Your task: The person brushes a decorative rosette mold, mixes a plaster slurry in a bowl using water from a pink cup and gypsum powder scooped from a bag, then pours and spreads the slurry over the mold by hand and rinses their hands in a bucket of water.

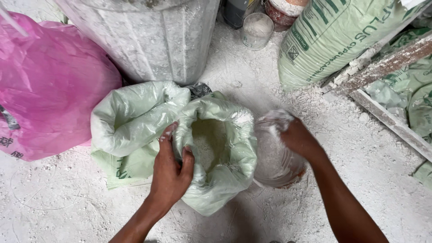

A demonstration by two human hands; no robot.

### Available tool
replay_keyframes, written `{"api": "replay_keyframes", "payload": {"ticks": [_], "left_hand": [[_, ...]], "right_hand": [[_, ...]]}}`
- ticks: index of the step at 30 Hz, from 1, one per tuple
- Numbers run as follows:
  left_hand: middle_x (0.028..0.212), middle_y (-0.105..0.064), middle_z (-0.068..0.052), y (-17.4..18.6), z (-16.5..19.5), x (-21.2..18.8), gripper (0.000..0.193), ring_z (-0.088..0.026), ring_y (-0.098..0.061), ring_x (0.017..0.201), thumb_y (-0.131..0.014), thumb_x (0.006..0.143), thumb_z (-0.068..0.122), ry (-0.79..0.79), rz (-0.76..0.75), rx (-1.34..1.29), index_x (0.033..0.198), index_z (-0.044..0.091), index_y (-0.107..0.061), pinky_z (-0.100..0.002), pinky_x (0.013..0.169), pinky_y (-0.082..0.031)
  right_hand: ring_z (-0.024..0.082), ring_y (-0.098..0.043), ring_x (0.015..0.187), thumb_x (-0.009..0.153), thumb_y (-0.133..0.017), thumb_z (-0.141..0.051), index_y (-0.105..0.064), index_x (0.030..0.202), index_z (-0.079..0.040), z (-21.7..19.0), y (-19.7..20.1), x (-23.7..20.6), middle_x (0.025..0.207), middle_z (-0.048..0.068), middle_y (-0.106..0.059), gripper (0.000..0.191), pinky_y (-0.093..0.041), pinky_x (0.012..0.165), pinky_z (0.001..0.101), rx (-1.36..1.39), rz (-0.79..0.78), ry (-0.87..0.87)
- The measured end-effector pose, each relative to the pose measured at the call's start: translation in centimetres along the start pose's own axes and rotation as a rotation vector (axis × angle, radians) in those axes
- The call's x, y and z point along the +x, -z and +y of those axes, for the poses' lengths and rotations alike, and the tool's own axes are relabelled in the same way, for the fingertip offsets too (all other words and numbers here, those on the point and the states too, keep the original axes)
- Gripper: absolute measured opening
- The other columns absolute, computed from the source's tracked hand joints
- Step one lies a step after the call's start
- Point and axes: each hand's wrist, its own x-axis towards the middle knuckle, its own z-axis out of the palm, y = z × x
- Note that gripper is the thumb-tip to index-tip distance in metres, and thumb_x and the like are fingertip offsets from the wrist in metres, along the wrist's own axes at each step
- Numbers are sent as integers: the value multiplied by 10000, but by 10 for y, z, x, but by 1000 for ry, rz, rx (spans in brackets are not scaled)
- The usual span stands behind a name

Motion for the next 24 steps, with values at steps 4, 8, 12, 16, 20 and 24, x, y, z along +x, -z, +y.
{"api": "replay_keyframes", "payload": {"ticks": [4,8,12,16,20,24], "left_hand": [[1112,-658,-258,-8,-18,0,547,-219,-649,574,-517,989,63,-49,5,-130,1504,-38,-363,-359,485,-533],[1284,-546,-289,-11,-32,-5,505,-275,-662,1078,-523,975,8,-289,61,-110,1448,-95,-378,-337,852,-584],[1348,-555,-281,-5,-39,-11,498,-327,-599,1247,-562,956,9,-341,104,-59,1415,-85,-392,-394,1033,-483],[1363,-538,-261,4,-45,-12,522,-317,-597,1233,-550,943,22,-171,54,-183,1430,-57,-381,-388,996,-507],[1395,-534,-271,1,-52,-3,528,-313,-571,1303,-567,947,-8,-299,114,-176,1435,-69,-374,-385,1090,-453],[1474,-457,-306,0,-56,-1,535,-373,-477,1428,-538,957,-37,-366,113,-183,1442,-90,-319,-415,1165,-378]], "right_hand": [[210,-706,1089,971,-510,-151,-621,1252,-79,-61,-87,23,1271,116,-677,311,-560,987,364,13,-428,242],[210,-700,1077,984,-519,-179,-623,1255,-70,-80,-183,109,1261,119,-678,309,-562,971,363,-408,-374,298],[210,-695,1065,998,-529,-207,-626,1257,-61,-58,-247,142,1250,122,-679,313,-565,956,361,-578,-126,215],[209,-690,1052,1012,-538,-234,-628,1260,-51,-42,-270,127,1239,125,-680,321,-567,940,360,-484,-216,253],[209,-684,1040,1026,-548,-262,-631,1263,-42,-24,-266,108,1228,128,-681,334,-569,925,359,-202,-501,263],[209,-679,1028,1040,-557,-290,-633,1266,-33,-8,-252,103,1217,131,-682,350,-572,909,357,393,-737,-26]]}}
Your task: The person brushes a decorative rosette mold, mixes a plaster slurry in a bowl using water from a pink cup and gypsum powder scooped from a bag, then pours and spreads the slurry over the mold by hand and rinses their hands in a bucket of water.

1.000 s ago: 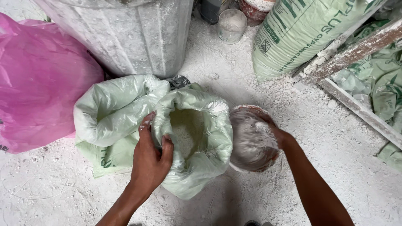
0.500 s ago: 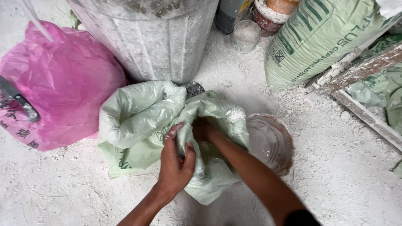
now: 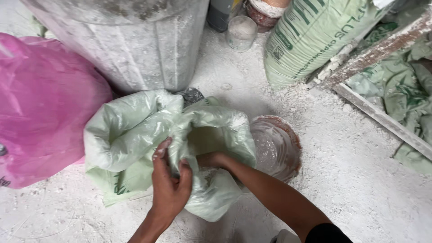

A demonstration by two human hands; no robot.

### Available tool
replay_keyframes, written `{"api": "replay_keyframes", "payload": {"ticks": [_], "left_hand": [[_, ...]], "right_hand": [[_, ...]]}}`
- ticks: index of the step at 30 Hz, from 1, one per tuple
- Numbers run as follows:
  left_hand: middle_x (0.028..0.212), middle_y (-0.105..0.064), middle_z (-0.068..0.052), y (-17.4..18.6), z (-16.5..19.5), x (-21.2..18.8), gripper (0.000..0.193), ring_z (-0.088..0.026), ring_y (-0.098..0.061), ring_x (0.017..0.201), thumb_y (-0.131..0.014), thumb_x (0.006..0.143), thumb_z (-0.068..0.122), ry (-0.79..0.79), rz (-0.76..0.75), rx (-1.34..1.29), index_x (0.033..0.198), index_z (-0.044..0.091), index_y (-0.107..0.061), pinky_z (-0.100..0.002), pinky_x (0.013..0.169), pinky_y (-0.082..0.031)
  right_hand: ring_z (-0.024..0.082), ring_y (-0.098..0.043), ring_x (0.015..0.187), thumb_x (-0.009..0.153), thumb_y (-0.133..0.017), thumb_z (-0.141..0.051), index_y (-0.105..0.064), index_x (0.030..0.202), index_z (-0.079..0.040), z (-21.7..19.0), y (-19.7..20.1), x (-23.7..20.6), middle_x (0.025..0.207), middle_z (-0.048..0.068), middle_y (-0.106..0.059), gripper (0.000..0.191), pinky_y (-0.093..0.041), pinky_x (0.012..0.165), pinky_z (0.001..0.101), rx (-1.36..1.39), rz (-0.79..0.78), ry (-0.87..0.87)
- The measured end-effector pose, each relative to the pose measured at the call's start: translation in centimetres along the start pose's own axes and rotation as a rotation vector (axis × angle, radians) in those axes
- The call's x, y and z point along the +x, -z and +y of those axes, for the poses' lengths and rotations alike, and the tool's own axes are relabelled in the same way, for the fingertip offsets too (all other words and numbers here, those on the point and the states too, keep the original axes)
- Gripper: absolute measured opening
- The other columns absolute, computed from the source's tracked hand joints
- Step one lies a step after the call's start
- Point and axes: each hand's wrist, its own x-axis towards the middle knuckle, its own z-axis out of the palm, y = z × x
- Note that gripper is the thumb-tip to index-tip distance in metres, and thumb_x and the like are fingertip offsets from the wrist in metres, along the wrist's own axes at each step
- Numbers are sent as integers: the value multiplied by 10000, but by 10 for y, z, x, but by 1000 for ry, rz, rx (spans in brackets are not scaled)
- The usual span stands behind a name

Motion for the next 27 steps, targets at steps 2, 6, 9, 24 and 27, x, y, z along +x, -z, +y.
{"api": "replay_keyframes", "payload": {"ticks": [2,6,9,24,27], "left_hand": [[1485,-440,-309,0,0,0,539,-379,-467,1429,-536,955,-32,47,-11,-16,1437,-94,-304,-396,1120,-416],[1452,-455,-301,-7,5,2,552,-367,-502,1390,-524,964,-36,8,-25,36,1460,-94,-290,-409,1154,-394],[1457,-443,-309,-13,9,5,551,-375,-490,1398,-519,969,-38,-11,-30,60,1466,-93,-288,-423,1171,-376],[1381,-497,-333,-26,20,11,568,-340,-543,1318,-516,965,-44,37,-39,97,1478,-104,-279,-406,1128,-421],[1382,-510,-330,-29,23,11,563,-338,-550,1310,-514,969,-41,31,-39,91,1480,-96,-283,-404,1125,-424]], "right_hand": [[208,-676,1022,1047,-562,-304,-634,1267,-28,6,9,-9,1212,133,-682,360,-573,901,356,310,-53,-56],[208,-670,1009,1061,-572,-331,-636,1270,-19,11,19,-31,1201,136,-683,381,-575,886,355,781,-61,-58],[208,-666,1000,1071,-579,-352,-638,1272,-12,3,28,-54,1193,138,-684,399,-577,874,354,967,-56,-2],[322,-530,1299,1045,-413,-378,-499,1481,-145,75,126,-226,1456,163,-531,502,-475,1038,492,733,622,-150],[421,-290,1494,1037,-346,-549,-286,1628,-236,103,116,-227,1642,195,-290,671,-337,1135,593,459,801,-282]]}}
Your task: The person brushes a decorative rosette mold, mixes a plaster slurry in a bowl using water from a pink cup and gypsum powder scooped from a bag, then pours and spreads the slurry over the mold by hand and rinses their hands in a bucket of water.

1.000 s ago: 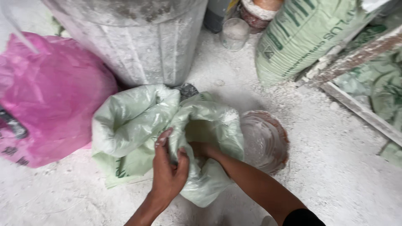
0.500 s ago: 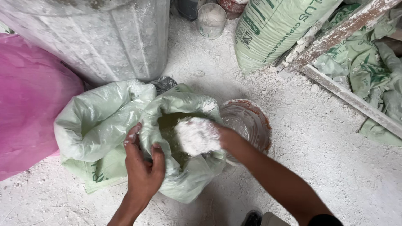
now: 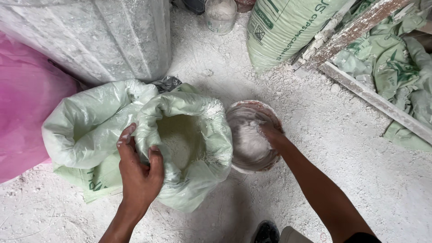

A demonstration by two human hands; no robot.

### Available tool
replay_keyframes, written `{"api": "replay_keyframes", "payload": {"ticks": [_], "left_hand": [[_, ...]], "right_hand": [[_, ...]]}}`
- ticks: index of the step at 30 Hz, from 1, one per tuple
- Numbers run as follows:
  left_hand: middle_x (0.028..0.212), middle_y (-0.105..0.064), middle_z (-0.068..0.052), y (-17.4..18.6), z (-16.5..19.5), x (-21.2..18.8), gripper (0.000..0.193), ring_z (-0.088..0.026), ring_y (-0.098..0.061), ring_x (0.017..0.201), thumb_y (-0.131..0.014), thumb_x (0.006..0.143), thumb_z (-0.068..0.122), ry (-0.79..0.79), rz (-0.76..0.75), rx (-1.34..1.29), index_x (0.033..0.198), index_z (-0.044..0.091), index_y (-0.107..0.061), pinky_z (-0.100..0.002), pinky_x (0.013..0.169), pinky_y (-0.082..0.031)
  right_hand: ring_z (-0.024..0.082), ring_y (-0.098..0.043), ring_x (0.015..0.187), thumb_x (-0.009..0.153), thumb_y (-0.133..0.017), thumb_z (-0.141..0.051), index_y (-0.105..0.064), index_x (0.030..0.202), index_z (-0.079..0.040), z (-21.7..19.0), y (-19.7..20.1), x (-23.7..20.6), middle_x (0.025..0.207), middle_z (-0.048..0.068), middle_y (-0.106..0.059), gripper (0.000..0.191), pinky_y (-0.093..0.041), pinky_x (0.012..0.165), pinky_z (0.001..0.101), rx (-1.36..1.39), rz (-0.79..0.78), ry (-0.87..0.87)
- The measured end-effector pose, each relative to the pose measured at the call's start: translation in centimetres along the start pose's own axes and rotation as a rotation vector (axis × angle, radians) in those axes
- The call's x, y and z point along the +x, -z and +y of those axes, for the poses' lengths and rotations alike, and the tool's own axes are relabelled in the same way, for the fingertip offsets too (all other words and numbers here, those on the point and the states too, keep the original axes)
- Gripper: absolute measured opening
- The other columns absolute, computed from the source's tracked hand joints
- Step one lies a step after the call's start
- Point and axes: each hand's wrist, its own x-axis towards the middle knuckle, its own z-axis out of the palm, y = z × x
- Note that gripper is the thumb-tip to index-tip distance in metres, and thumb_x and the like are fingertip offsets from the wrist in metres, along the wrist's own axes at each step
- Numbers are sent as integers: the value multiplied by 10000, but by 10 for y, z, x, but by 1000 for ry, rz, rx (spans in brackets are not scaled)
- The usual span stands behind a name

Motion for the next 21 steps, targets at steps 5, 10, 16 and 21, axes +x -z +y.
{"api": "replay_keyframes", "payload": {"ticks": [5,10,16,21], "left_hand": [[1356,-539,-333,4,5,-3,575,-340,-584,1271,-517,958,-36,40,-7,51,1484,-80,-287,-405,1094,-445],[1372,-538,-358,5,5,-6,573,-377,-592,1286,-515,973,-32,-24,-22,42,1491,-82,-275,-423,1079,-463],[1378,-545,-361,4,0,-8,569,-376,-698,1110,-522,988,26,25,-47,81,1489,-60,-266,-429,942,-576],[1306,-580,-354,10,2,-17,591,-412,-708,1062,-564,959,60,43,-54,154,1480,-50,-308,-446,892,-564]], "right_hand": [[387,-236,1520,982,-562,-485,-250,1601,-315,-49,-2,-14,1676,88,-123,713,-354,1150,648,-216,9,-167],[261,-679,1022,973,-476,-204,-616,1237,-117,-119,-46,-62,1200,116,-669,312,-615,886,441,-620,-30,397],[344,-594,903,977,-555,-167,-636,1201,-39,-98,-206,-54,1041,208,-651,270,-520,784,498,-748,-559,621],[486,-537,1214,990,-547,-297,-582,1282,64,-79,-291,31,1267,300,-609,465,-406,1003,559,-1224,-63,909]]}}
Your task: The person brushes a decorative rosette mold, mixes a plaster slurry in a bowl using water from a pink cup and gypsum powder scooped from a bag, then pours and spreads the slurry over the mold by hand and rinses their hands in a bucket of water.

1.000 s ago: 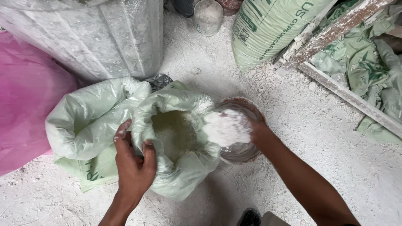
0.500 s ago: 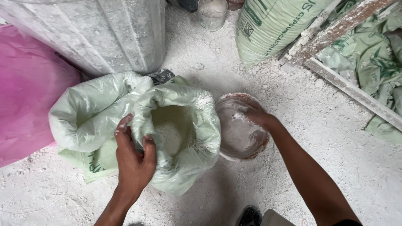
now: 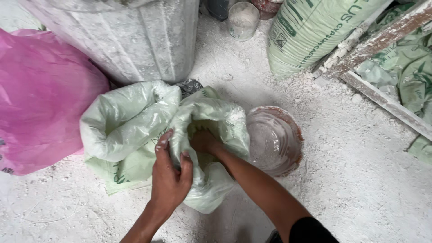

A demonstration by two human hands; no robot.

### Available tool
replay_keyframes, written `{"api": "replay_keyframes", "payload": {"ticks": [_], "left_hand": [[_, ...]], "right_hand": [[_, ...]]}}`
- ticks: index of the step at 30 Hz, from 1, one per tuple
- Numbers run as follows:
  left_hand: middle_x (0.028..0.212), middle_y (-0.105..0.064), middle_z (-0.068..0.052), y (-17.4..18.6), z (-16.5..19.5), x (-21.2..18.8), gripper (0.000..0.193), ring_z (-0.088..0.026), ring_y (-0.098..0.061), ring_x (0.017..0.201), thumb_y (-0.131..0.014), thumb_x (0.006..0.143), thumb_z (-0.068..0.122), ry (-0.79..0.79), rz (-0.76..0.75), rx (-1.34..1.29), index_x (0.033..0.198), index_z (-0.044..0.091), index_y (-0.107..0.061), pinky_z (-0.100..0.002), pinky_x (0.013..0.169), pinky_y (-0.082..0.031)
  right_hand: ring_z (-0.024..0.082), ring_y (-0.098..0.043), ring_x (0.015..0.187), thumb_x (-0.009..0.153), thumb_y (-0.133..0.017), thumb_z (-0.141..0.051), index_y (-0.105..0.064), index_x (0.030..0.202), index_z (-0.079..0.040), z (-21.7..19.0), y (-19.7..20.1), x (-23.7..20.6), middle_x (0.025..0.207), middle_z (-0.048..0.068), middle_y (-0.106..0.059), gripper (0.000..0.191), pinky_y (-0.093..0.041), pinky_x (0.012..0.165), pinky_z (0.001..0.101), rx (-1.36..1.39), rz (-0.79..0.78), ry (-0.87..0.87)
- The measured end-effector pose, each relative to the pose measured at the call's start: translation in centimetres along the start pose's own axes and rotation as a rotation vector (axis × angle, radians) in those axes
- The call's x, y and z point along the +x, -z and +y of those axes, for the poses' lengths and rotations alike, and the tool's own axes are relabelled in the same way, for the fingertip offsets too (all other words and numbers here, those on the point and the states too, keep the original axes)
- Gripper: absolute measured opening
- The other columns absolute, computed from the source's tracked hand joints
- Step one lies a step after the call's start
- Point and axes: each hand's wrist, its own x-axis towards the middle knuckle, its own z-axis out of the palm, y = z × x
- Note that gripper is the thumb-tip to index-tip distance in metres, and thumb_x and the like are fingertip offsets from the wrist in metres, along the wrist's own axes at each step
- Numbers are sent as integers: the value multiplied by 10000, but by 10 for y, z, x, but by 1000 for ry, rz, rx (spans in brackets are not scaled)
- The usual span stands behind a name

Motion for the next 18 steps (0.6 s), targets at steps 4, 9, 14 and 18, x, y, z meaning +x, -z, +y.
{"api": "replay_keyframes", "payload": {"ticks": [4,9,14,18], "left_hand": [[1327,-565,-366,8,-6,0,603,-414,-708,1056,-577,950,85,42,-29,-20,1467,-63,-302,-433,874,-568],[1327,-566,-358,12,-7,5,611,-417,-714,1070,-559,955,105,46,-32,-65,1472,-79,-291,-429,868,-574],[1372,-528,-399,20,7,16,623,-501,-631,1164,-567,958,101,-60,-36,111,1486,-108,-311,-494,956,-523],[1308,-522,-390,19,17,12,568,-521,-571,1193,-580,963,124,-245,39,417,1448,-82,-368,-536,991,-481]], "right_hand": [[391,-586,1226,895,-623,-312,-614,1282,48,6,-34,-1,1297,261,-641,529,-461,1021,471,232,-171,94],[263,-633,1146,987,-540,-347,-673,1287,-14,13,-39,-7,1286,128,-681,468,-463,978,387,950,-440,-342],[265,-661,1062,992,-582,-393,-640,1314,-53,43,15,-30,1241,143,-685,472,-538,930,401,1370,-565,-471],[297,-697,1000,995,-610,-404,-619,1321,-50,79,96,-95,1215,193,-693,481,-606,898,434,1507,-601,-442]]}}
